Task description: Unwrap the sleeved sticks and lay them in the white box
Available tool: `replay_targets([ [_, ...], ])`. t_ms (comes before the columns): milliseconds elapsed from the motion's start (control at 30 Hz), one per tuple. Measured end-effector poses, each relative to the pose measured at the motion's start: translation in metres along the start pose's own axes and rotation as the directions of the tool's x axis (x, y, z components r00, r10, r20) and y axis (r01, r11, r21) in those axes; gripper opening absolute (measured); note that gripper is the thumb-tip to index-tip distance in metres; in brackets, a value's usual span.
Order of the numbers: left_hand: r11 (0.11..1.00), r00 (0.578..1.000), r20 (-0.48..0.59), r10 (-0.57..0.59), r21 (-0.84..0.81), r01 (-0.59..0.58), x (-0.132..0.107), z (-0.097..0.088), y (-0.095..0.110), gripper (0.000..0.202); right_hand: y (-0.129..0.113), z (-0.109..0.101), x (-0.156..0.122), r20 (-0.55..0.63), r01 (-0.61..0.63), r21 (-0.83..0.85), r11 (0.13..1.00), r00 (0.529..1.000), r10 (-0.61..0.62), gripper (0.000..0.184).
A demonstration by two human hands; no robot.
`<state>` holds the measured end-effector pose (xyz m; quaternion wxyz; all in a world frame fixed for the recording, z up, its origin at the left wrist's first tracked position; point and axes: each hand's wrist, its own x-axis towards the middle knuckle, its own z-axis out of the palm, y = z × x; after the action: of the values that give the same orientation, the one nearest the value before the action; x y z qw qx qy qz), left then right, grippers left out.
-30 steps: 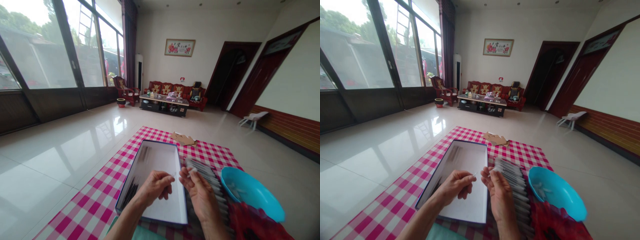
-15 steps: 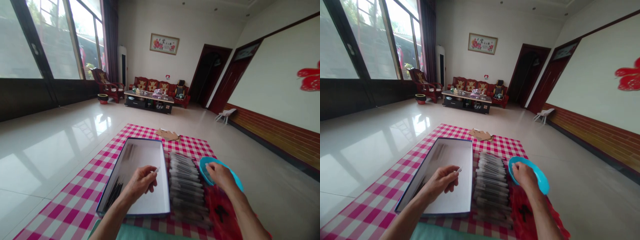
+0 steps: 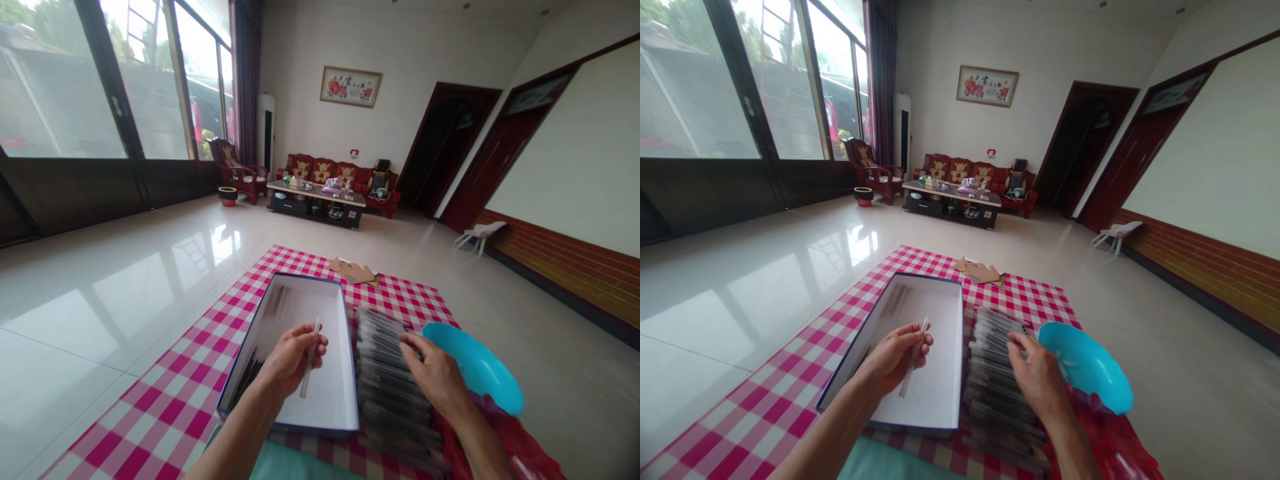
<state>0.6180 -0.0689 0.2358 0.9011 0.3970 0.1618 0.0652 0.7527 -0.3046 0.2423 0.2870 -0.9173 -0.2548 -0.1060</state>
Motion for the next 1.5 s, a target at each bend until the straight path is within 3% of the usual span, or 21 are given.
replay_targets([
  [100, 0.999, 1.000, -0.009, -0.014, -0.044, 0.013, -0.001, 0.000, 0.001, 0.016, -0.055, 0.018, -0.024, 0.035, 0.120, 0.261, 0.958, 0.990, -0.133, 0.026],
  [200, 0.996, 1.000, 0.010, -0.007, -0.090, 0.008, -0.001, 0.002, -0.002, 0.016, -0.097, 0.036, -0.045, 0.175, 0.034, 0.473, 0.880, 0.976, -0.132, 0.024],
  [267, 0.993, 1.000, 0.022, 0.002, -0.117, 0.000, 0.000, 0.003, -0.005, 0.015, -0.112, 0.047, -0.053, 0.243, -0.043, 0.556, 0.830, 0.963, -0.113, 0.022],
  [400, 0.987, 0.999, -0.026, 0.031, -0.155, -0.035, 0.002, 0.004, -0.009, 0.015, -0.121, 0.063, -0.057, 0.283, -0.142, 0.634, 0.760, 0.957, -0.058, 0.023],
  [533, 0.990, 0.998, -0.051, 0.036, -0.135, -0.043, -0.001, 0.007, -0.007, 0.016, -0.122, 0.071, -0.057, 0.264, -0.135, 0.657, 0.742, 0.963, -0.059, 0.017],
  [633, 0.998, 0.996, -0.060, 0.060, -0.015, -0.061, -0.003, 0.009, -0.009, 0.020, -0.118, 0.076, -0.059, 0.265, -0.146, 0.647, 0.748, 0.963, -0.041, 0.018],
  [733, 0.964, 0.987, -0.056, 0.152, 0.230, -0.135, -0.002, 0.008, -0.015, 0.019, -0.110, 0.080, -0.058, 0.268, -0.159, 0.636, 0.755, 0.963, -0.024, 0.019],
  [833, 0.807, 0.957, -0.018, 0.291, 0.542, -0.235, -0.001, 0.007, -0.019, 0.019, -0.102, 0.082, -0.056, 0.259, -0.163, 0.648, 0.744, 0.966, -0.014, 0.022],
  [933, 0.545, 0.929, 0.034, 0.368, 0.802, -0.245, -0.004, 0.007, -0.019, 0.022, -0.097, 0.084, -0.054, 0.267, -0.183, 0.662, 0.727, 0.964, -0.001, 0.026],
  [1000, 0.422, 0.930, 0.057, 0.362, 0.880, -0.219, -0.006, 0.008, -0.017, 0.024, -0.097, 0.085, -0.053, 0.268, -0.183, 0.651, 0.737, 0.963, 0.003, 0.025],
  [1100, 0.319, 0.927, 0.078, 0.366, 0.926, -0.204, -0.005, 0.007, -0.012, 0.036, -0.100, 0.084, -0.052, 0.252, -0.161, 0.621, 0.767, 0.968, -0.001, 0.019],
  [1167, 0.182, 0.874, 0.139, 0.466, 0.951, -0.249, -0.005, 0.005, -0.006, 0.047, -0.101, 0.080, -0.052, 0.223, -0.139, 0.579, 0.803, 0.975, 0.009, 0.016],
  [1233, -0.027, 0.778, 0.289, 0.558, 0.944, -0.330, -0.008, 0.003, 0.002, 0.047, -0.102, 0.073, -0.052, 0.193, -0.113, 0.527, 0.843, 0.981, 0.011, 0.014],
  [1300, -0.212, 0.712, 0.481, 0.511, 0.873, -0.439, -0.014, 0.003, 0.010, 0.040, -0.102, 0.064, -0.051, 0.174, -0.096, 0.503, 0.859, 0.985, 0.008, 0.015],
  [1367, -0.279, 0.701, 0.614, 0.363, 0.789, -0.547, -0.020, 0.004, 0.015, 0.031, -0.101, 0.057, -0.049, 0.165, -0.109, 0.517, 0.849, 0.986, 0.025, 0.016],
  [1433, -0.266, 0.716, 0.654, 0.244, 0.755, -0.599, -0.024, 0.006, 0.015, 0.024, -0.098, 0.053, -0.047, 0.173, -0.148, 0.550, 0.822, 0.983, 0.060, 0.018],
  [1500, -0.250, 0.770, 0.608, 0.193, 0.790, -0.561, -0.021, 0.007, 0.012, 0.021, -0.094, 0.053, -0.045, 0.175, -0.188, 0.602, 0.776, 0.979, 0.101, 0.025],
])
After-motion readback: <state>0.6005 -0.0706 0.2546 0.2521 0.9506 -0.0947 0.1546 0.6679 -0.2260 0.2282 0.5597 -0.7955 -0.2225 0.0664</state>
